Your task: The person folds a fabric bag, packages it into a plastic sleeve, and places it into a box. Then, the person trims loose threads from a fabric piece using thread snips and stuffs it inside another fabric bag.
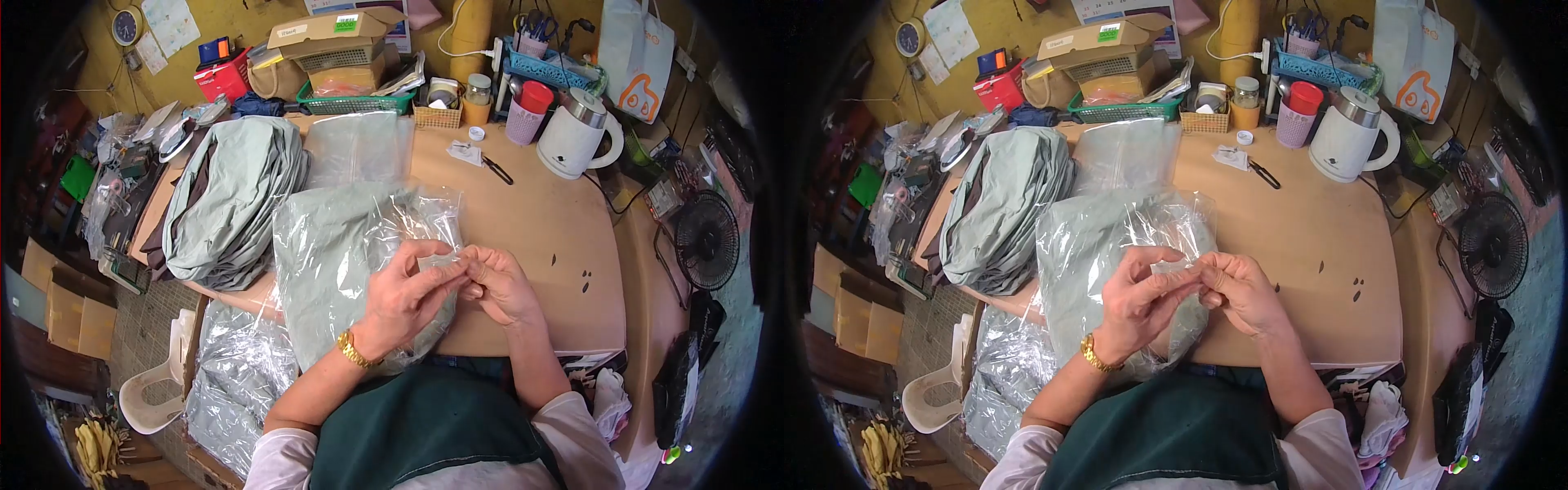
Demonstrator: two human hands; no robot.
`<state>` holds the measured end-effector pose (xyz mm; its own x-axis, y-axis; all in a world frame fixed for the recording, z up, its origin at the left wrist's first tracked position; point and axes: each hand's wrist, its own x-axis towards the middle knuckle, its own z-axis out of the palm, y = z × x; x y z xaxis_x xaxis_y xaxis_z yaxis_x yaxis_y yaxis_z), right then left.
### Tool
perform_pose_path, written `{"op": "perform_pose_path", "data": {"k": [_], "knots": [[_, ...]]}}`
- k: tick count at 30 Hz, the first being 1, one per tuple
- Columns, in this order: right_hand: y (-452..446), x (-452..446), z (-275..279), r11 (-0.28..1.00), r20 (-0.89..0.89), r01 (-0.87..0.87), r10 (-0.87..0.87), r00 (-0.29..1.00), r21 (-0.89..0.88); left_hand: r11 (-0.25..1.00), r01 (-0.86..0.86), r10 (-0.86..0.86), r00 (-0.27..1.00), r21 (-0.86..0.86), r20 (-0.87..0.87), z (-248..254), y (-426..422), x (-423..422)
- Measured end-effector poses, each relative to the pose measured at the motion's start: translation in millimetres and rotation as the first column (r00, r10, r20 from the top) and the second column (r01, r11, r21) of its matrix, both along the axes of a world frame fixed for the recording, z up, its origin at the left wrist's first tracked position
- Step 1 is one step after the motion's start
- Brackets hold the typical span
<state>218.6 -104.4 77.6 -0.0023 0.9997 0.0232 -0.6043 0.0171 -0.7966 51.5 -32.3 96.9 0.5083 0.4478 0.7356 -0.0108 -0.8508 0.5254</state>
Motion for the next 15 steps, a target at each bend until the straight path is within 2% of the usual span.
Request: {"op": "perform_pose_path", "data": {"k": [1, 3, 4, 6, 7, 9, 10, 11, 13, 15], "knots": [[-0.8, -0.4, 1.2, 1.0, 0.0, -0.001, 0.001, 1.0, 0.001, 1.0, -0.001, 0.001, 1.0, 0.001, 0.0, -3.3, 2.6, 2.6], [-2.3, -0.5, 2.8, 0.996, 0.097, 0.095, -0.095, 0.991, 0.004, 0.999, 0.052, -0.052, 0.988, 0.002, 0.146, -6.3, 6.5, 7.2], [-1.4, 2.0, -0.4, 0.995, 0.096, 0.097, -0.097, 0.991, 0.004, 0.999, 0.054, -0.054, 0.988, 0.002, 0.145, -4.6, 5.0, 5.4], [1.6, 12.9, -9.6, 0.95, 0.329, 0.275, -0.31, 0.892, 0.148, 1.0, -0.024, 0.025, 0.998, -0.013, 0.056, 3.8, -0.4, -5.2], [0.3, 21.1, -9.2, 0.949, 0.327, 0.28, -0.314, 0.891, 0.147, 1.0, -0.02, 0.02, 0.998, -0.013, 0.054, 9.9, -0.6, -13.1], [0.3, 37.1, -6.7, 0.834, 0.297, 0.541, -0.547, 0.782, 0.112, 0.982, -0.189, 0.186, 0.971, 0.008, 0.151, 23.5, 1.5, -26.3], [0.6, 33.8, -3.1, 0.834, 0.297, 0.54, -0.548, 0.782, 0.116, 0.982, -0.19, 0.186, 0.97, 0.011, 0.154, 29.4, 3.0, -18.6], [-1.2, 25.8, 2.5, 0.861, 0.275, 0.478, -0.509, 0.816, 0.176, 0.974, -0.218, 0.214, 0.974, 0.061, 0.072, 35.6, 5.3, -4.8], [-2.3, 15.8, 1.4, 0.886, 0.254, 0.408, -0.456, 0.853, 0.221, 0.96, -0.205, 0.257, 0.916, 0.19, -0.308, 28.8, 15.1, 5.1], [12.6, 19.9, -12.1, 0.781, 0.253, 0.539, -0.617, 0.745, 0.317, 0.996, -0.082, 0.094, 0.852, 0.046, -0.515, -12.3, 56.5, 24.0]]}}
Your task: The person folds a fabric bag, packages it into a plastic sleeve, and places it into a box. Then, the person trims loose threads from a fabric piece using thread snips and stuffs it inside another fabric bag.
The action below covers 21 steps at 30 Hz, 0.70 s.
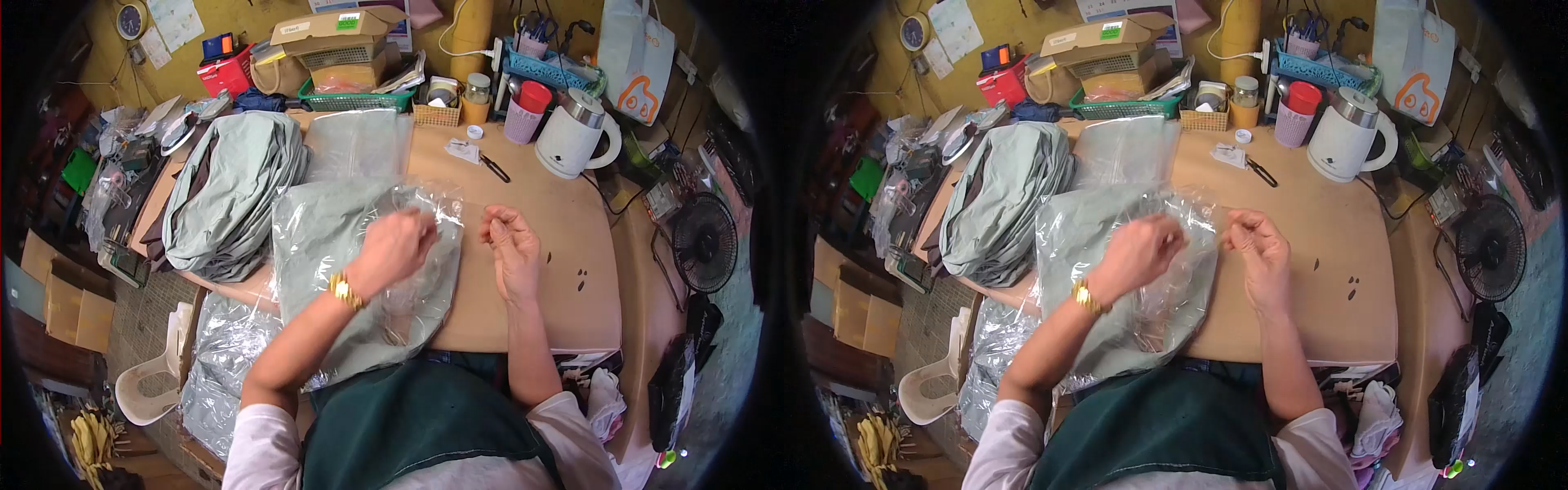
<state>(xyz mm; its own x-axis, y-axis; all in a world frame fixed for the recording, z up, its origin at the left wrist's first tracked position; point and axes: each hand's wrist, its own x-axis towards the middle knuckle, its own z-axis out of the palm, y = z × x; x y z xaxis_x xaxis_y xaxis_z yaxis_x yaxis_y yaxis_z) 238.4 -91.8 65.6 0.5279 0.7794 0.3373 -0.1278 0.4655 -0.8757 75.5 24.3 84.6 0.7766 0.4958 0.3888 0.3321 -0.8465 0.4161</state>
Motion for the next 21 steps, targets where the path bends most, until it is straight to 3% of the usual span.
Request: {"op": "perform_pose_path", "data": {"k": [1, 2, 3, 4, 5, 6, 7, 8, 9, 10, 14, 15, 16, 17, 18, 20, 21], "knots": [[3.6, 8.6, -13.7, 1.0, 0.004, -0.001, 0.001, 1.0, 0.008, 1.0, 0.018, -0.015, 0.991, -0.025, 0.135, 11.9, 12.4, 11.1], [4.6, 21.6, -34.1, 0.994, -0.126, -0.003, -0.011, 0.992, -0.107, 0.998, 0.045, -0.031, 0.964, -0.049, 0.264, 28.5, 23.8, 25.1], [7.1, 29.0, -54.1, 0.975, -0.251, -0.022, -0.035, 0.967, -0.222, 0.988, 0.049, 0.008, 0.929, -0.144, 0.37, 63.5, 30.2, 38.3], [11.0, 28.3, -75.5, 0.975, -0.251, -0.021, -0.036, 0.967, -0.22, 0.985, 0.123, -0.038, 0.843, -0.123, 0.536, 99.2, 37.3, 55.3], [12.1, 25.6, -97.0, 0.945, -0.431, -0.295, 0.21, 0.877, -0.141, 0.967, 0.227, -0.093, 0.729, -0.112, 0.678, 140.0, 36.5, 66.1], [9.0, 22.4, -108.1, 0.847, -0.569, -0.532, 0.431, 0.7, -0.013, 0.963, 0.241, -0.087, 0.707, -0.124, 0.702, 181.4, 27.3, 68.8], [5.1, 0.4, -106.3, 0.862, -0.6, -0.496, 0.342, 0.723, -0.106, 0.99, 0.112, -0.139, 0.712, 0.084, 0.688, 212.1, 36.4, 73.8], [7.8, -32.9, -103.2, 0.867, -0.622, -0.457, 0.248, 0.743, -0.201, 0.983, 0.067, -0.167, 0.692, 0.168, 0.702, 235.6, 40.4, 72.5], [25.1, -57.6, -121.5, 0.783, -0.72, -0.611, 0.357, 0.595, -0.116, 0.978, 0.033, -0.175, 0.667, 0.207, 0.725, 253.2, 45.7, 64.1], [23.5, -56.5, -113.8, 0.788, -0.719, -0.605, 0.354, 0.598, -0.115, 0.974, 0.004, -0.178, 0.642, 0.228, 0.746, 265.5, 54.5, 55.6], [9.7, -53.3, -33.3, 0.582, -0.736, -0.674, 0.672, 0.083, 0.456, 0.974, -0.102, -0.119, 0.527, 0.202, 0.841, 280.0, 87.9, -19.7], [5.8, -33.4, -22.5, 0.777, -0.762, -0.621, 0.462, 0.453, 0.102, 0.977, -0.126, -0.086, 0.506, 0.173, 0.858, 274.4, 94.1, -45.4], [-2.0, -2.4, -15.6, 0.875, -0.629, -0.42, 0.19, 0.754, -0.24, 0.983, -0.138, -0.036, 0.501, 0.121, 0.865, 261.1, 97.8, -72.5], [-7.6, 23.0, -13.0, 0.926, -0.649, -0.325, 0.13, 0.749, -0.19, 0.988, -0.151, 0.058, 0.532, 0.027, 0.845, 240.7, 98.5, -98.7], [-19.4, 47.9, -4.7, 0.963, -0.387, -0.231, 0.162, 0.908, -0.138, 0.98, -0.169, 0.186, 0.608, -0.103, 0.772, 212.8, 96.0, -120.4], [-41.1, 126.8, -39.6, 0.913, 0.104, -0.076, 0.128, 0.986, -0.4, 0.868, -0.293, 0.452, 0.799, -0.4, 0.395, 116.3, 88.9, -156.6], [-53.5, 147.4, -36.2, 0.82, 0.209, -0.049, 0.202, 0.957, -0.571, 0.794, -0.387, 0.497, 0.857, -0.469, 0.136, 68.1, 85.3, -174.7]]}}
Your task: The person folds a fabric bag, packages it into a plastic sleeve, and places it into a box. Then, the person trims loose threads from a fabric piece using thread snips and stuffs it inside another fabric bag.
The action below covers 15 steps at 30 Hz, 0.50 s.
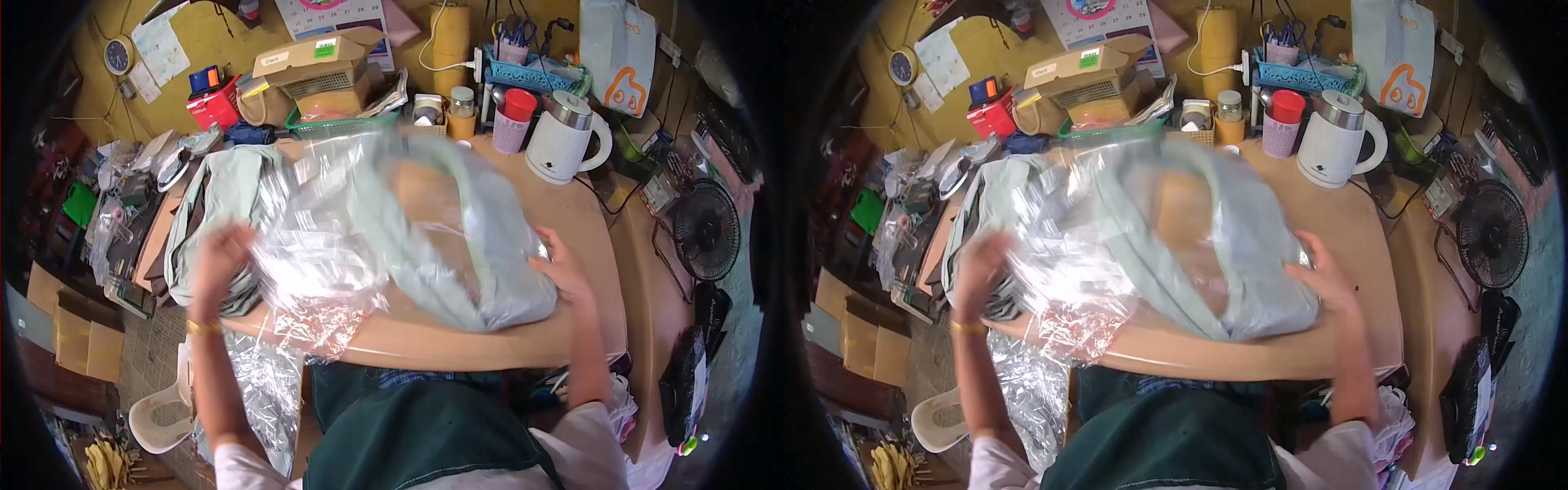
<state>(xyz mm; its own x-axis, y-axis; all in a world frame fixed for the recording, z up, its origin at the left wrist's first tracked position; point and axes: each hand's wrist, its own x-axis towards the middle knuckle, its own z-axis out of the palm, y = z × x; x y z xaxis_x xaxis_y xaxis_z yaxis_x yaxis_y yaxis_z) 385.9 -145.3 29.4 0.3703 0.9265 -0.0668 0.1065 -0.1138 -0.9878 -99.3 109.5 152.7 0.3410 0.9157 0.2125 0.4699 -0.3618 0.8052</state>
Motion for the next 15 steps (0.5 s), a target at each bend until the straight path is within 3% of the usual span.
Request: {"op": "perform_pose_path", "data": {"k": [1, 2, 3, 4, 5, 7, 8, 10, 11, 12, 13, 14, 15], "knots": [[-8.6, 8.1, 9.7, 0.981, 0.134, -0.037, 0.063, 0.989, -0.192, 0.986, 0.139, -0.163, 0.934, -0.097, -0.319, -41.6, 4.4, -12.8], [-8.6, 7.3, 24.8, 0.981, 0.133, -0.041, 0.067, 0.989, -0.19, 0.993, 0.116, -0.104, 0.946, 0.023, -0.306, -96.0, 12.7, -27.2], [-6.0, 7.7, 42.6, 0.968, 0.487, 0.098, 0.029, 0.873, -0.233, 0.995, 0.051, -0.062, 0.988, -0.08, -0.144, -100.7, 8.8, -18.4], [2.0, 9.0, 52.6, 0.946, 0.773, 0.236, 0.024, 0.634, -0.223, 0.981, -0.003, 0.006, 1.0, -0.194, 0.016, -105.1, -0.6, -3.1], [17.9, 10.7, 56.7, 0.948, 0.771, 0.219, 0.042, 0.636, -0.232, 0.981, 0.008, 0.002, 0.999, -0.195, 0.052, -105.0, -1.2, 11.0], [66.0, 12.6, 70.0, 0.999, 0.789, 0.03, -0.008, 0.614, -0.014, 0.991, 0.034, -0.027, 0.998, -0.13, 0.058, -100.7, 8.3, 48.6], [95.4, 8.4, 76.3, 0.995, 0.751, -0.016, 0.087, 0.654, -0.102, 0.996, 0.055, -0.054, 0.998, -0.069, 0.022, -100.9, 11.7, 68.8], [138.1, 2.0, 64.6, 0.98, 0.704, -0.077, 0.186, 0.685, -0.184, 1.0, 0.024, -0.023, 0.96, 0.001, -0.279, -100.8, 13.2, 102.4], [158.4, 1.5, 45.4, 0.961, 0.752, -0.153, 0.274, 0.599, -0.229, 1.0, 0.014, -0.011, 0.96, 0.007, -0.279, -104.9, 16.0, 105.5], [177.4, 1.6, 28.1, 0.935, 0.791, -0.221, 0.352, 0.5, -0.277, 0.989, 0.093, -0.11, 0.981, -0.114, -0.161, -109.6, 22.4, 108.0], [184.7, -1.6, 6.5, 0.935, 0.793, -0.231, 0.351, 0.499, -0.269, 0.957, 0.182, -0.194, 0.98, -0.223, -0.032, -113.8, 29.9, 107.3], [181.1, -8.1, -21.2, 0.97, 0.87, -0.165, 0.232, 0.436, -0.176, 0.96, 0.171, -0.183, 0.982, -0.22, -0.037, -118.4, 37.4, 99.5], [178.9, -15.0, -40.1, 0.991, 0.925, -0.107, 0.109, 0.364, -0.075, 0.899, 0.202, -0.089, 0.953, -0.388, 0.291, -123.2, 43.7, 86.8]]}}
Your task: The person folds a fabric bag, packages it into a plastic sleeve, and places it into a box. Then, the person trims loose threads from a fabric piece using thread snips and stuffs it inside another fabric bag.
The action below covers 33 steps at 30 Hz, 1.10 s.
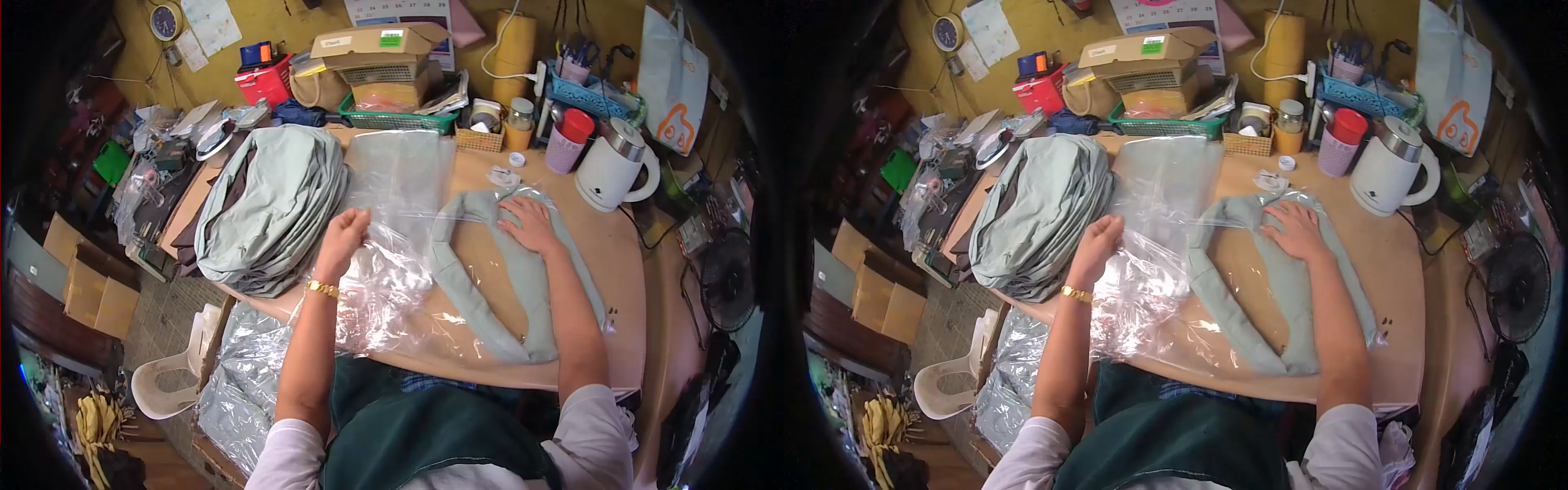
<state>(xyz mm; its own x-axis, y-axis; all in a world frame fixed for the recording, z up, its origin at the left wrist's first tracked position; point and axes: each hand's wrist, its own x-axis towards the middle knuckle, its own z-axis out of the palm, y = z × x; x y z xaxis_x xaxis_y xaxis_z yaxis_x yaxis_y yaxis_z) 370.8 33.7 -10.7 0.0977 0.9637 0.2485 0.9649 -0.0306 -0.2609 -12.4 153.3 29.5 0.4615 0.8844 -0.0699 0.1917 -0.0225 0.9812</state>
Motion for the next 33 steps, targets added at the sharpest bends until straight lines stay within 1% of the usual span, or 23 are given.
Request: {"op": "perform_pose_path", "data": {"k": [1, 3, 5, 6, 7, 8, 9, 10, 11, 13, 14, 17, 18, 19, 21, 22, 24, 27, 29, 30, 31, 32, 33], "knots": [[1.5, -5.8, -9.6, 1.0, -0.007, -0.009, 0.009, 1.0, -0.001, 0.97, -0.028, 0.099, 0.952, -0.241, 0.288, -4.0, 2.2, -9.0], [4.0, -11.5, -23.0, 0.993, -0.038, 0.072, -0.069, 0.997, 0.094, 0.909, -0.097, 0.251, 0.904, -0.405, 0.347, 23.1, -23.1, 2.0], [4.0, -13.4, -20.5, 0.994, -0.018, 0.077, -0.075, 0.997, 0.082, 0.825, 0.236, 0.06, 0.867, -0.514, 0.495, 22.7, -22.5, -9.1], [5.2, -13.3, -18.6, 0.992, 0.003, 0.09, -0.091, 0.996, 0.084, 0.878, 0.172, -0.002, 0.935, -0.447, 0.356, 27.7, -17.4, -22.2], [7.0, -11.2, -20.5, 0.993, -0.006, 0.095, -0.095, 0.995, 0.072, 0.965, 0.043, 0.085, 0.884, -0.26, 0.46, 16.4, -9.0, -24.9], [7.9, -7.8, -23.0, 0.99, 0.0, 0.111, -0.112, 0.994, 0.086, 0.97, -0.239, 0.223, 0.944, 0.04, 0.242, 31.1, -13.4, -31.1], [7.3, -3.9, -25.9, 0.987, 0.009, 0.127, -0.129, 0.992, 0.097, 0.931, -0.363, 0.339, 0.892, 0.028, 0.297, 44.6, -19.3, -41.9], [6.7, -4.5, -24.0, 0.985, 0.041, 0.16, -0.163, 0.986, 0.068, 0.76, -0.561, 0.5, 0.827, 0.328, 0.256, 41.4, -11.9, -55.9], [8.4, -4.9, -25.6, 0.985, 0.039, 0.163, -0.166, 0.985, 0.054, 0.443, -0.588, 0.626, 0.744, 0.677, 0.236, 48.9, -11.9, -74.0], [12.2, -8.0, -28.5, 0.971, 0.076, 0.224, -0.231, 0.97, 0.085, 0.852, -0.449, 0.444, 0.892, 0.269, 0.083, 64.6, -53.1, -87.7], [14.1, -9.7, -29.0, 0.971, 0.078, 0.225, -0.231, 0.97, 0.076, 0.955, -0.228, 0.253, 0.96, 0.191, -0.121, 56.3, -74.9, -82.1], [17.9, -12.0, -31.4, 0.968, 0.101, 0.237, -0.245, 0.964, 0.079, 0.991, 0.133, -0.125, 0.821, -0.026, -0.557, 35.1, -130.7, -32.3], [18.7, -11.3, -33.4, 0.968, 0.099, 0.238, -0.245, 0.965, 0.078, 0.976, 0.132, -0.172, 0.954, -0.173, -0.244, 9.3, -135.7, -23.9], [19.4, -10.3, -34.6, 0.968, 0.098, 0.24, -0.247, 0.964, 0.078, 0.975, 0.133, -0.174, 0.955, -0.178, -0.242, -4.5, -139.7, -18.1], [20.4, -8.8, -33.2, 0.961, 0.102, 0.273, -0.277, 0.955, 0.052, 0.894, -0.075, 0.223, 0.929, -0.441, 0.295, -19.0, -146.8, -11.1], [21.4, -7.7, -32.2, 0.952, 0.102, 0.303, -0.305, 0.947, 0.03, 0.84, -0.081, 0.306, 0.887, -0.537, 0.345, -16.8, -144.4, -26.7], [26.8, -2.3, -30.8, 0.942, 0.08, 0.335, -0.332, 0.94, -0.033, 0.895, -0.348, 0.419, 0.87, -0.278, 0.259, 13.1, -148.4, -36.8], [46.1, 29.3, -32.1, 0.942, -0.061, 0.281, -0.296, 0.953, -0.184, 0.962, -0.271, 0.265, 0.958, -0.041, -0.111, -2.1, -139.5, -100.8], [41.7, 46.8, -17.9, 0.947, -0.185, 0.194, -0.245, 0.952, -0.255, 0.956, -0.28, 0.291, 0.864, 0.088, -0.41, 12.1, -147.4, -121.0], [34.1, 49.5, 12.0, 0.953, -0.281, 0.137, -0.214, 0.935, -0.269, 0.907, -0.271, 0.402, 0.785, 0.323, -0.472, 7.4, -143.5, -139.1], [26.9, 49.2, 39.0, 0.957, -0.372, 0.075, -0.18, 0.91, -0.28, 0.828, -0.265, 0.476, 0.798, 0.493, -0.37, 19.4, -143.2, -144.6], [12.8, 38.3, 52.4, 0.989, -0.337, 0.127, -0.096, 0.937, 0.073, 0.757, -0.275, 0.51, 0.816, 0.592, -0.273, 29.9, -134.8, -147.4], [11.0, 38.2, 49.0, 0.99, -0.333, 0.132, -0.105, 0.937, 0.06, 0.787, -0.376, 0.544, 0.798, 0.49, -0.26, 49.2, -129.2, -136.9]]}}
